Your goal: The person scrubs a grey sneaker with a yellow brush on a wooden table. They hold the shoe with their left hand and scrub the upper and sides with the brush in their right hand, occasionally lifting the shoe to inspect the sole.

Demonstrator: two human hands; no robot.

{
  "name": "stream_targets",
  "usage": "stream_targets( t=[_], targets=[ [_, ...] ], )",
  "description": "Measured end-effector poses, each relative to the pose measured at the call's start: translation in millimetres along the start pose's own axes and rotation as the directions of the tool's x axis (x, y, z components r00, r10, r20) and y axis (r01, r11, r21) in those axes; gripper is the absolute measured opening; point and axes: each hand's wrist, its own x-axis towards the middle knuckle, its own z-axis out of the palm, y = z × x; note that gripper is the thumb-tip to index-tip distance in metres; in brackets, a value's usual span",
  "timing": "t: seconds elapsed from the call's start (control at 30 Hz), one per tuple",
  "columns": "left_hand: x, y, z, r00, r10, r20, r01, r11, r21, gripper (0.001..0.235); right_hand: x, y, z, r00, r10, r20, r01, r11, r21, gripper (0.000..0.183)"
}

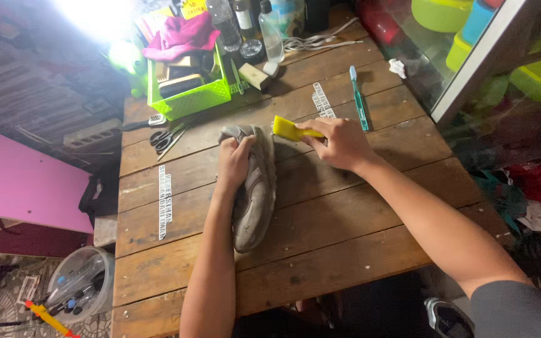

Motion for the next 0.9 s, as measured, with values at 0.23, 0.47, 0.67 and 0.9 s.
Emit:
stream_targets(
  t=[0.23, 0.47, 0.67, 0.9],
  targets=[
    [-2, -12, 1, 0.999, 0.018, -0.048, -0.022, 0.997, -0.079, 0.045, -18, -44, -12, 0.942, -0.329, -0.058, 0.331, 0.894, 0.303, 0.015],
    [-2, -10, -2, 0.999, -0.035, -0.008, 0.034, 0.992, -0.121, 0.042, 7, -40, 6, 0.992, -0.127, 0.026, 0.119, 0.969, 0.218, 0.019],
    [6, -23, 4, 0.996, -0.083, -0.019, 0.080, 0.988, -0.130, 0.044, 16, -39, -1, 0.992, -0.039, 0.122, 0.027, 0.995, 0.095, 0.017],
    [0, -8, 5, 0.996, -0.093, -0.013, 0.092, 0.993, -0.074, 0.047, -13, -58, -45, 0.926, -0.193, 0.324, 0.163, 0.979, 0.119, 0.011]
  ],
)
